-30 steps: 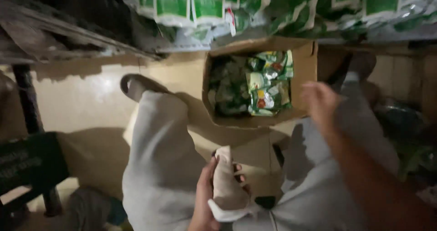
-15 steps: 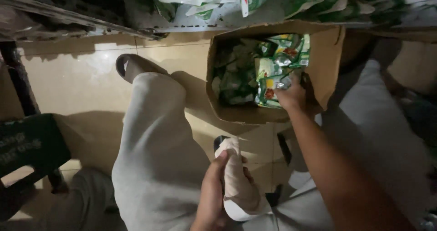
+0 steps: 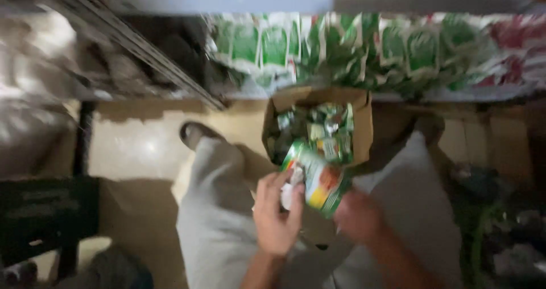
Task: Wiping sauce pouches with a cloth and placing them on shelves in a grocery store.
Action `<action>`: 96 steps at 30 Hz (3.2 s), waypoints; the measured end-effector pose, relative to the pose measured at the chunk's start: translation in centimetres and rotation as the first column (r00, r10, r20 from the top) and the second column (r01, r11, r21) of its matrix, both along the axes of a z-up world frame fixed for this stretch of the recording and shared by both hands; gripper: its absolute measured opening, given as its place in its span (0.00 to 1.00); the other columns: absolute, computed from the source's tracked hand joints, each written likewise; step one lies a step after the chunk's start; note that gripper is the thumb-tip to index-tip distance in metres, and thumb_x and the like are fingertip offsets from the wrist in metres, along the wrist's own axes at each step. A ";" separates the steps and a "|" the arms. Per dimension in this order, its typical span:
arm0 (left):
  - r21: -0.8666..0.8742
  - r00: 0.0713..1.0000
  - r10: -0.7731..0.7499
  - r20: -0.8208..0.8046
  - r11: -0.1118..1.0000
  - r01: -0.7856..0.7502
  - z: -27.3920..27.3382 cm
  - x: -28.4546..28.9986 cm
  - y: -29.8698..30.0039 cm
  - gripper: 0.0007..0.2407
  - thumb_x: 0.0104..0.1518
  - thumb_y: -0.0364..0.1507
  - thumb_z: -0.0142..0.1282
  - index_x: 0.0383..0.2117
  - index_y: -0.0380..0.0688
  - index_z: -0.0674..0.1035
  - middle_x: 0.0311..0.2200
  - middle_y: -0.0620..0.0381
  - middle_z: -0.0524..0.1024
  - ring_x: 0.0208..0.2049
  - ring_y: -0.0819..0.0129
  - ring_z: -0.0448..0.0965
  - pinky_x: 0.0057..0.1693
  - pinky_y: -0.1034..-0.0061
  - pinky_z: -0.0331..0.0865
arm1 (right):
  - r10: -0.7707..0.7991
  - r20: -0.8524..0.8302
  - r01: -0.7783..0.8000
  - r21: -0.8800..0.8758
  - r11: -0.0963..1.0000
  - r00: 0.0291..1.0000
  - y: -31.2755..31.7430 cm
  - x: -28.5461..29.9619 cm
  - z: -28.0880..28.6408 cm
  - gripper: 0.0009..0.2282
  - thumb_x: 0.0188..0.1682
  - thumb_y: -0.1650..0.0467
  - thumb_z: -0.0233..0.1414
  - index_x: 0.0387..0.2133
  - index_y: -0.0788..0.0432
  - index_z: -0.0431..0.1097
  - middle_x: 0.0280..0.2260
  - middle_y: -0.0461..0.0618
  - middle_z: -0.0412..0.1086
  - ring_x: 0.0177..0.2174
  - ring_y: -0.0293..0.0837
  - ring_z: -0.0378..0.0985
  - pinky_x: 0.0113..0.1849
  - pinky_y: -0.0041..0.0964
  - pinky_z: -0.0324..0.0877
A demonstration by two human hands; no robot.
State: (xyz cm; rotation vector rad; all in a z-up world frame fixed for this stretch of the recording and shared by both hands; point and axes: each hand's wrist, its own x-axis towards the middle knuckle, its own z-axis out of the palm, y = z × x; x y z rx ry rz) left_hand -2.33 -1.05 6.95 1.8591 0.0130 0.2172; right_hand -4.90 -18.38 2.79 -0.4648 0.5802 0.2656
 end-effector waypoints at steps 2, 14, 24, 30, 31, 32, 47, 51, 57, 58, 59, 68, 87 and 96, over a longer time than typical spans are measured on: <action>0.107 0.994 -0.010 0.111 0.994 -0.002 2.3 -0.8 -0.6 0.11 0.58 0.26 0.60 0.46 0.39 0.80 0.41 0.48 0.77 0.39 0.57 0.81 0.45 0.71 0.75 | 0.001 0.074 -0.008 0.092 0.996 0.997 1.9 -1.7 2.9 0.25 0.44 0.57 0.44 0.53 0.55 0.68 0.50 0.53 0.74 0.50 0.51 0.74 0.49 0.50 0.71; 0.252 0.846 -0.333 0.416 0.936 0.245 8.1 -6.0 0.7 0.11 0.52 0.24 0.63 0.42 0.42 0.84 0.43 0.51 0.80 0.44 0.53 0.82 0.50 0.67 0.74 | -0.117 0.447 -0.046 0.337 0.940 0.887 2.7 -8.4 7.9 0.19 0.59 0.63 0.39 0.54 0.63 0.65 0.53 0.58 0.71 0.52 0.54 0.73 0.50 0.57 0.67; 0.268 0.745 -0.526 0.409 0.850 0.453 10.7 -9.2 0.0 0.14 0.50 0.24 0.68 0.44 0.46 0.84 0.43 0.53 0.81 0.47 0.56 0.82 0.54 0.66 0.75 | -0.211 0.412 -0.012 0.476 0.880 0.886 1.9 -9.1 4.7 0.17 0.58 0.59 0.44 0.43 0.61 0.71 0.39 0.54 0.75 0.39 0.49 0.78 0.44 0.48 0.73; 0.395 0.786 -0.418 0.455 0.886 0.242 12.6 -8.0 -0.5 0.13 0.50 0.25 0.65 0.43 0.47 0.85 0.41 0.53 0.81 0.44 0.54 0.80 0.51 0.63 0.71 | -0.166 0.168 0.131 0.205 0.970 0.972 1.9 -10.3 5.0 0.18 0.53 0.60 0.42 0.41 0.60 0.73 0.35 0.53 0.76 0.35 0.50 0.78 0.40 0.49 0.73; 0.377 0.849 -0.338 0.406 0.908 0.181 12.9 -8.0 -0.7 0.12 0.51 0.26 0.65 0.43 0.47 0.86 0.40 0.52 0.81 0.41 0.53 0.80 0.48 0.64 0.71 | -0.171 0.224 0.105 0.281 0.954 0.959 1.5 -10.4 3.2 0.15 0.56 0.62 0.43 0.41 0.60 0.72 0.35 0.53 0.75 0.36 0.50 0.78 0.42 0.51 0.73; 0.375 0.849 -0.335 0.408 0.910 0.179 12.8 -8.3 -1.0 0.12 0.51 0.26 0.65 0.43 0.47 0.86 0.40 0.52 0.81 0.41 0.53 0.80 0.48 0.64 0.71 | -0.169 0.227 0.103 0.279 0.955 0.959 1.4 -10.1 4.3 0.15 0.56 0.62 0.43 0.41 0.60 0.72 0.35 0.53 0.75 0.36 0.50 0.78 0.42 0.51 0.73; 0.448 0.794 -0.341 0.503 0.889 0.097 12.0 -9.3 -0.3 0.14 0.51 0.27 0.67 0.45 0.50 0.82 0.42 0.55 0.80 0.41 0.54 0.79 0.45 0.62 0.70 | -0.164 0.291 0.099 0.225 0.969 0.943 2.1 -10.6 12.7 0.25 0.56 0.53 0.40 0.54 0.59 0.68 0.47 0.53 0.74 0.45 0.51 0.78 0.45 0.50 0.74; 0.377 0.712 -0.446 0.542 0.887 0.269 9.7 -12.7 -1.1 0.15 0.54 0.25 0.64 0.49 0.50 0.81 0.45 0.56 0.79 0.44 0.56 0.78 0.48 0.63 0.70 | -0.129 0.469 -0.027 0.312 0.950 0.874 0.8 -10.8 9.7 0.29 0.57 0.51 0.41 0.56 0.64 0.64 0.49 0.58 0.73 0.47 0.54 0.76 0.49 0.50 0.71; 0.482 0.703 -0.500 0.506 0.840 0.250 9.3 -10.6 0.2 0.13 0.54 0.26 0.63 0.46 0.50 0.81 0.44 0.56 0.79 0.41 0.54 0.77 0.44 0.60 0.66 | -0.111 0.407 -0.051 0.368 0.929 0.907 1.9 -10.6 9.9 0.29 0.56 0.50 0.43 0.54 0.64 0.66 0.47 0.59 0.74 0.45 0.55 0.78 0.47 0.52 0.72; 0.478 0.758 -0.425 0.495 0.861 0.171 9.7 -10.4 0.4 0.12 0.55 0.26 0.63 0.46 0.50 0.81 0.44 0.57 0.79 0.42 0.54 0.78 0.45 0.60 0.66 | -0.086 0.289 -0.007 0.306 0.952 0.953 2.2 -10.9 10.0 0.29 0.51 0.49 0.42 0.50 0.62 0.68 0.45 0.57 0.75 0.43 0.53 0.80 0.45 0.50 0.74; 0.480 0.756 -0.421 0.502 0.862 0.162 9.6 -10.4 0.4 0.12 0.55 0.26 0.63 0.46 0.50 0.81 0.44 0.57 0.79 0.42 0.54 0.78 0.45 0.60 0.66 | -0.081 0.298 -0.015 0.306 0.952 0.951 2.1 -10.8 9.3 0.29 0.51 0.49 0.42 0.50 0.62 0.68 0.45 0.57 0.75 0.43 0.53 0.80 0.45 0.50 0.74; 0.487 0.644 -0.673 0.363 0.727 0.484 9.3 -11.8 -0.1 0.16 0.55 0.29 0.62 0.52 0.50 0.81 0.46 0.52 0.79 0.43 0.53 0.77 0.47 0.61 0.68 | -0.232 0.643 -0.085 0.422 0.902 0.729 -1.5 -10.5 -2.2 0.20 0.70 0.57 0.41 0.49 0.63 0.69 0.45 0.60 0.74 0.47 0.57 0.78 0.52 0.56 0.72; 0.651 0.632 -0.668 0.394 0.688 0.321 9.3 -9.6 1.1 0.18 0.54 0.28 0.63 0.53 0.54 0.81 0.45 0.55 0.77 0.43 0.54 0.74 0.46 0.61 0.63 | -0.081 0.574 -0.184 0.388 0.903 0.815 1.6 -10.7 5.2 0.25 0.63 0.51 0.37 0.40 0.59 0.71 0.32 0.53 0.76 0.33 0.47 0.79 0.39 0.46 0.74; 0.470 0.750 -0.494 0.439 0.838 0.277 9.8 -11.8 -0.1 0.18 0.54 0.26 0.61 0.54 0.45 0.78 0.49 0.53 0.77 0.46 0.54 0.75 0.51 0.62 0.66 | -0.086 0.180 0.014 0.369 0.929 0.980 1.9 -10.5 4.9 0.26 0.55 0.50 0.40 0.46 0.59 0.70 0.35 0.52 0.77 0.34 0.46 0.81 0.38 0.42 0.74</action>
